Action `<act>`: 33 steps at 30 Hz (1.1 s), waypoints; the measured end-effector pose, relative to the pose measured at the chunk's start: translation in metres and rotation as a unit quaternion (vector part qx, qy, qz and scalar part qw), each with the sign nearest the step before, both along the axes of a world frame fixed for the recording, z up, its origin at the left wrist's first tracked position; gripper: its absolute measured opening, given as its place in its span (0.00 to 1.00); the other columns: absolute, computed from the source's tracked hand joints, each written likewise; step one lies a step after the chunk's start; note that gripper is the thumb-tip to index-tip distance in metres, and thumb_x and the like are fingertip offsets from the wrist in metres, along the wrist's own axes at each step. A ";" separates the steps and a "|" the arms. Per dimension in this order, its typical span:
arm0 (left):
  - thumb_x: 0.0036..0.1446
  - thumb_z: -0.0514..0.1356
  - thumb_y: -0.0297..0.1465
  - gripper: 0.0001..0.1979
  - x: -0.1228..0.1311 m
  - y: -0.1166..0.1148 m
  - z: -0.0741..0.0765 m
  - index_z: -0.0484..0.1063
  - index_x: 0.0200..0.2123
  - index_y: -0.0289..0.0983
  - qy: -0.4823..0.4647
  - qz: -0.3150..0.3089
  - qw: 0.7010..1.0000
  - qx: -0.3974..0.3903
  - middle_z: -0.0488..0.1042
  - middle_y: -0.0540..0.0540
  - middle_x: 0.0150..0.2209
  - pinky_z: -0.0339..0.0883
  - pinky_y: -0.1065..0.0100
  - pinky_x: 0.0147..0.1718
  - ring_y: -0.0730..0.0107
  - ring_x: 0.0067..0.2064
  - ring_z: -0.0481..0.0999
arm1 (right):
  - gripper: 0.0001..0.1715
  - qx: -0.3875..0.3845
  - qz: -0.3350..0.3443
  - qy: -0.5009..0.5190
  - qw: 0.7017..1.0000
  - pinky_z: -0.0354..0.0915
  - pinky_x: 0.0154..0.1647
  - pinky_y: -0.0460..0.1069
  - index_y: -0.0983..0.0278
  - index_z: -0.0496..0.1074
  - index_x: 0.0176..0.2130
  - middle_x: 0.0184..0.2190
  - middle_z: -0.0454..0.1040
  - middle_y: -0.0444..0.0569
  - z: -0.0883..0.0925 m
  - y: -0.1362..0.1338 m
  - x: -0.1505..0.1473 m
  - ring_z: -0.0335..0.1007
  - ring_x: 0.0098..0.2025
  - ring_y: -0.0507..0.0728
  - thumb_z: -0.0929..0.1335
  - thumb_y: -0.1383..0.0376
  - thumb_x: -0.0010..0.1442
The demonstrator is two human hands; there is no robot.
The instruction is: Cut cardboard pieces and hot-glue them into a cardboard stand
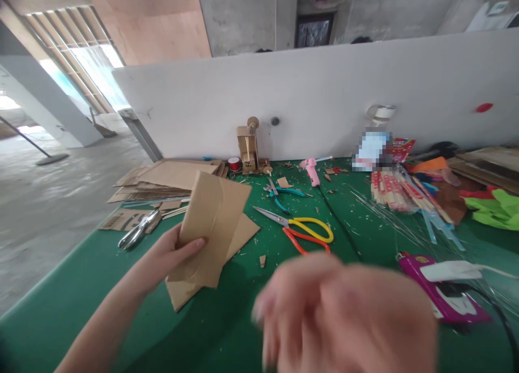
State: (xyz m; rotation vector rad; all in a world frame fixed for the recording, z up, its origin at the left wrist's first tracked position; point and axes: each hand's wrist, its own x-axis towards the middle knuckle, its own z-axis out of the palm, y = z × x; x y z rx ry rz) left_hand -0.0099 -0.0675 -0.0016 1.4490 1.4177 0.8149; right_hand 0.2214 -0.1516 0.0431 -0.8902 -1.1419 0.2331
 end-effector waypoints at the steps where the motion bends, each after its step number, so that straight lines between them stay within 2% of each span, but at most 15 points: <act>1: 0.51 0.63 0.43 0.24 -0.001 0.003 0.003 0.65 0.49 0.39 -0.082 0.018 0.996 -0.002 0.74 0.43 0.46 0.71 0.61 0.41 0.57 0.45 0.75 | 0.10 -0.022 0.036 0.003 0.999 0.68 0.22 0.47 0.50 0.67 0.44 0.34 0.73 0.41 -0.003 0.016 0.005 0.68 0.25 0.50 0.64 0.58 0.61; 3: 0.50 0.65 0.40 0.23 0.002 0.013 0.004 0.66 0.49 0.42 -0.210 0.054 0.976 -0.005 0.75 0.45 0.46 0.72 0.62 0.41 0.60 0.43 0.76 | 0.16 -0.115 0.124 -0.009 0.985 0.71 0.32 0.50 0.53 0.65 0.47 0.45 0.71 0.47 -0.013 0.050 0.011 0.72 0.37 0.53 0.67 0.59 0.59; 5: 0.48 0.67 0.36 0.22 0.011 0.027 0.001 0.67 0.48 0.43 -0.292 0.088 0.952 -0.016 0.76 0.47 0.43 0.73 0.62 0.38 0.62 0.40 0.77 | 0.23 -0.257 0.223 -0.041 0.940 0.71 0.42 0.53 0.55 0.62 0.52 0.55 0.65 0.52 -0.028 0.081 0.009 0.68 0.50 0.58 0.68 0.56 0.58; 7: 0.47 0.67 0.33 0.20 0.025 0.043 -0.006 0.70 0.44 0.42 -0.357 0.105 0.928 -0.022 0.77 0.48 0.41 0.74 0.64 0.36 0.64 0.38 0.77 | 0.30 -0.354 0.314 -0.049 0.880 0.71 0.43 0.56 0.56 0.57 0.58 0.58 0.62 0.55 -0.047 0.105 0.003 0.68 0.52 0.60 0.66 0.54 0.59; 8: 0.47 0.67 0.32 0.18 0.033 0.050 -0.011 0.70 0.43 0.41 -0.384 0.106 0.917 -0.022 0.77 0.48 0.41 0.73 0.65 0.36 0.65 0.38 0.77 | 0.32 -0.374 0.329 -0.063 0.865 0.70 0.45 0.57 0.56 0.56 0.59 0.58 0.63 0.56 -0.057 0.116 -0.001 0.68 0.53 0.61 0.67 0.55 0.58; 12: 0.47 0.66 0.29 0.16 0.062 0.070 -0.030 0.71 0.41 0.39 -0.458 0.128 0.879 -0.027 0.77 0.48 0.39 0.72 0.66 0.38 0.67 0.37 0.76 | 0.18 -0.297 0.306 -0.112 0.898 0.65 0.52 0.60 0.61 0.65 0.50 0.49 0.72 0.54 -0.093 0.146 -0.012 0.68 0.52 0.62 0.63 0.62 0.60; 15: 0.48 0.65 0.32 0.17 0.067 0.076 -0.041 0.69 0.43 0.39 -0.471 0.091 0.877 -0.014 0.76 0.46 0.42 0.71 0.64 0.40 0.65 0.40 0.77 | 0.15 -0.241 0.284 -0.090 0.924 0.64 0.52 0.59 0.62 0.65 0.47 0.47 0.73 0.54 -0.108 0.159 -0.011 0.69 0.50 0.61 0.62 0.61 0.60; 18: 0.53 0.60 0.42 0.20 0.051 0.078 -0.044 0.66 0.48 0.41 -0.370 0.049 0.927 0.032 0.73 0.43 0.47 0.70 0.60 0.42 0.61 0.46 0.75 | 0.16 -0.196 0.217 -0.030 0.956 0.64 0.52 0.58 0.62 0.61 0.47 0.47 0.71 0.56 -0.114 0.163 -0.002 0.69 0.50 0.61 0.63 0.60 0.59; 20: 0.54 0.57 0.45 0.23 0.033 0.076 -0.042 0.65 0.50 0.40 -0.171 0.044 0.978 0.108 0.71 0.40 0.50 0.66 0.56 0.47 0.57 0.51 0.72 | 0.17 -0.190 0.181 -0.012 0.965 0.64 0.52 0.58 0.62 0.60 0.46 0.47 0.71 0.57 -0.114 0.163 0.005 0.68 0.50 0.62 0.64 0.61 0.57; 21: 0.52 0.58 0.46 0.25 0.024 0.074 -0.041 0.66 0.50 0.39 -0.032 0.036 0.987 0.151 0.71 0.39 0.51 0.63 0.55 0.50 0.54 0.53 0.69 | 0.17 -0.199 0.172 -0.010 0.965 0.64 0.51 0.58 0.62 0.59 0.45 0.46 0.71 0.56 -0.114 0.163 0.008 0.69 0.49 0.62 0.65 0.62 0.55; 23: 0.47 0.60 0.48 0.29 0.010 0.070 -0.040 0.68 0.49 0.38 0.221 0.014 0.958 0.183 0.70 0.36 0.52 0.58 0.51 0.52 0.46 0.56 0.65 | 0.17 -0.231 0.162 -0.004 0.959 0.66 0.48 0.58 0.61 0.59 0.41 0.43 0.72 0.54 -0.113 0.162 0.012 0.69 0.47 0.62 0.66 0.63 0.51; 25: 0.45 0.61 0.49 0.30 0.004 0.065 -0.040 0.69 0.47 0.36 0.355 -0.028 0.921 0.156 0.71 0.34 0.48 0.60 0.51 0.48 0.42 0.54 0.66 | 0.17 -0.258 0.155 0.015 0.954 0.67 0.46 0.57 0.60 0.58 0.39 0.40 0.72 0.52 -0.113 0.162 0.013 0.70 0.44 0.61 0.66 0.65 0.48; 27: 0.45 0.60 0.48 0.27 0.004 0.063 -0.038 0.71 0.43 0.36 0.374 -0.082 0.917 0.107 0.74 0.36 0.42 0.64 0.57 0.40 0.46 0.46 0.71 | 0.18 -0.267 0.159 0.035 0.950 0.67 0.46 0.57 0.60 0.57 0.38 0.39 0.71 0.51 -0.113 0.162 0.013 0.70 0.44 0.61 0.65 0.66 0.46; 30: 0.47 0.60 0.47 0.19 0.005 0.063 -0.033 0.70 0.32 0.37 0.303 -0.121 0.943 0.063 0.73 0.44 0.32 0.63 0.64 0.31 0.56 0.35 0.73 | 0.21 -0.267 0.176 0.051 0.946 0.66 0.48 0.58 0.60 0.58 0.41 0.41 0.71 0.50 -0.112 0.161 0.012 0.69 0.45 0.61 0.65 0.68 0.45; 33: 0.47 0.61 0.47 0.18 0.001 0.067 -0.025 0.67 0.29 0.37 0.122 -0.044 0.989 0.070 0.72 0.47 0.29 0.64 0.66 0.29 0.61 0.32 0.72 | 0.23 -0.263 0.216 0.065 0.938 0.65 0.50 0.59 0.60 0.59 0.45 0.44 0.71 0.51 -0.111 0.158 0.011 0.69 0.47 0.61 0.65 0.69 0.46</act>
